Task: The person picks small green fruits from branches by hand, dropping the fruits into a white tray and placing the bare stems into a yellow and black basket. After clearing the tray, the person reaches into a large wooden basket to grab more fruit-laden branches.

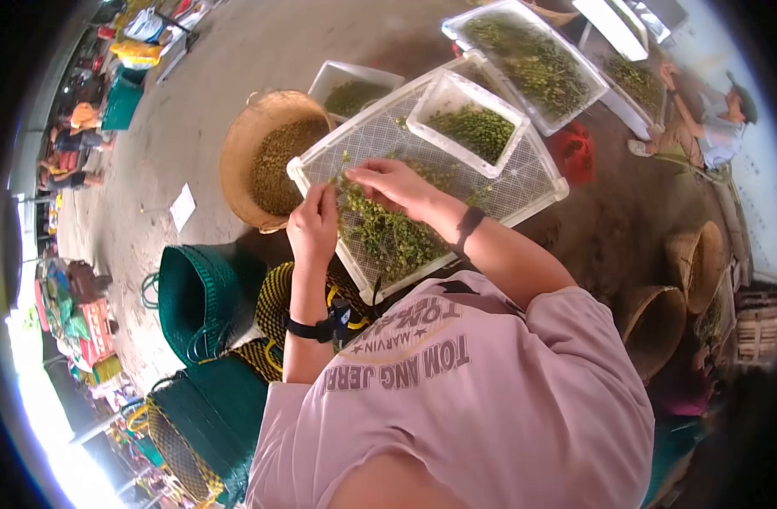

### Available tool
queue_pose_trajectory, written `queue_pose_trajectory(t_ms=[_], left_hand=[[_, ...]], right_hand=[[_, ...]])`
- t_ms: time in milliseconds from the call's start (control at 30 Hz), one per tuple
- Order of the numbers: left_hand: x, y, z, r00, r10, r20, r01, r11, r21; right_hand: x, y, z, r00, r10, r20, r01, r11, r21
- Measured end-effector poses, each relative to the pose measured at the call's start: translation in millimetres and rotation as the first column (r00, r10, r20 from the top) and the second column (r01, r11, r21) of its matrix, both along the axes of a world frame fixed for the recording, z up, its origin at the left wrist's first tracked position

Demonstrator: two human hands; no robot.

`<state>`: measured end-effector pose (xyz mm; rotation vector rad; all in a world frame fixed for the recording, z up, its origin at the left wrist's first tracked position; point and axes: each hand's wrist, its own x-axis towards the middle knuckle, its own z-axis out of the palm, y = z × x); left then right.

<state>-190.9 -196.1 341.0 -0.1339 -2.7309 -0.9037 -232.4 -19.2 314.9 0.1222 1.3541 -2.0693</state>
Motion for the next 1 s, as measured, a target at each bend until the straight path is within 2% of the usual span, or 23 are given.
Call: queue_pose_trajectory(t_ms=[33, 100, 233, 300, 333, 400, 433, 500, 533, 567, 667, 700, 767, 800, 833, 867, 900, 933, 967, 1000], left_hand=[[1.8, 4.4, -0.3, 1.0, 0.01, 0.015, -0.01, 0.999, -0.031], [4.1, 11.2, -2.3, 0.998, 0.033, 0.049, -0.03, 0.998, -0.047], [3.8, 23.6, 2.0, 0.99, 0.081, 0.119, -0.082, 0.997, 0.001], [4.9, 31.3, 2.7, 0.985, 0.087, 0.146, -0.09, 0.996, 0.015], [5.3, 34.1, 2.3, 0.983, 0.101, 0.151, -0.105, 0.994, 0.014], [4.8, 39.0, 1.8, 0.959, 0.159, 0.234, -0.176, 0.983, 0.053], [3.5, 39.7, 1.9, 0.957, 0.172, 0.235, -0.189, 0.981, 0.051], [1.3, 38.6, 2.0, 0.908, 0.173, 0.381, -0.272, 0.936, 0.224], [-1.4, 35.1, -9.7, 0.928, 0.15, 0.342, -0.262, 0.915, 0.308], [-2.7, 31.4, -14.5, 0.925, 0.158, 0.344, -0.27, 0.913, 0.306], [-3.3, 35.9, 2.0, 0.819, 0.002, 0.574, -0.427, 0.671, 0.607], [-1.7, 38.1, 4.3, 0.818, 0.007, 0.575, -0.431, 0.67, 0.604], [1.4, 42.0, 8.2, 0.815, -0.088, 0.572, -0.515, 0.342, 0.786], [2.4, 45.3, 13.4, 0.813, -0.131, 0.568, -0.513, 0.301, 0.804], [2.6, 44.5, 12.3, 0.813, -0.127, 0.568, -0.513, 0.304, 0.803], [4.0, 42.1, 9.2, 0.816, -0.221, 0.535, -0.485, 0.243, 0.84], [6.3, 41.5, 6.9, 0.812, -0.31, 0.494, -0.462, 0.176, 0.869], [7.2, 45.8, 7.7, 0.811, -0.308, 0.497, -0.465, 0.175, 0.868], [6.6, 52.0, 9.4, 0.803, -0.279, 0.527, -0.494, 0.184, 0.85], [6.5, 57.6, 11.8, 0.794, -0.249, 0.554, -0.521, 0.192, 0.832]], right_hand=[[-1.0, -1.0, -2.7, 1.0, 0.017, 0.003, -0.017, 1.0, -0.002], [-3.0, -1.9, -8.5, 0.944, 0.074, -0.321, -0.023, 0.987, 0.16], [-14.1, 6.0, -15.8, 0.886, 0.136, -0.443, -0.044, 0.976, 0.212], [-16.3, 22.0, -6.3, 0.952, 0.224, -0.207, -0.215, 0.974, 0.065], [-18.3, 28.4, -8.5, 0.95, 0.238, -0.202, -0.23, 0.971, 0.064], [-27.9, 43.5, -14.3, 0.957, 0.276, 0.091, -0.243, 0.932, -0.267], [-32.8, 51.8, -16.2, 0.953, 0.289, 0.093, -0.255, 0.929, -0.27], [-38.8, 66.7, -13.9, 0.941, 0.323, 0.101, -0.264, 0.889, -0.374], [-38.8, 73.2, -8.3, 0.95, 0.291, 0.116, -0.238, 0.911, -0.336], [-39.9, 75.2, -5.2, 0.947, 0.298, 0.118, -0.244, 0.909, -0.339], [-46.0, 78.9, -18.4, 0.989, 0.104, 0.104, -0.063, 0.939, -0.337], [-53.1, 81.4, -30.6, 0.988, 0.109, 0.106, -0.067, 0.938, -0.34], [-63.0, 86.6, -48.0, 0.951, 0.308, 0.037, -0.277, 0.896, -0.346], [-59.9, 81.2, -50.9, 0.95, 0.31, 0.036, -0.278, 0.895, -0.35], [-53.0, 68.5, -49.2, 0.933, 0.271, -0.236, -0.317, 0.93, -0.185], [-45.6, 57.9, -47.5, 0.834, 0.255, -0.489, -0.301, 0.954, -0.015], [-39.5, 51.7, -41.3, 0.836, 0.255, -0.486, -0.301, 0.953, -0.018], [-34.5, 47.6, -31.6, 0.924, 0.291, -0.247, -0.334, 0.929, -0.157], [-29.8, 42.6, -24.5, 0.939, 0.343, 0.003, -0.327, 0.897, -0.297], [-24.0, 36.0, -23.5, 0.955, 0.295, -0.001, -0.278, 0.898, -0.34]])
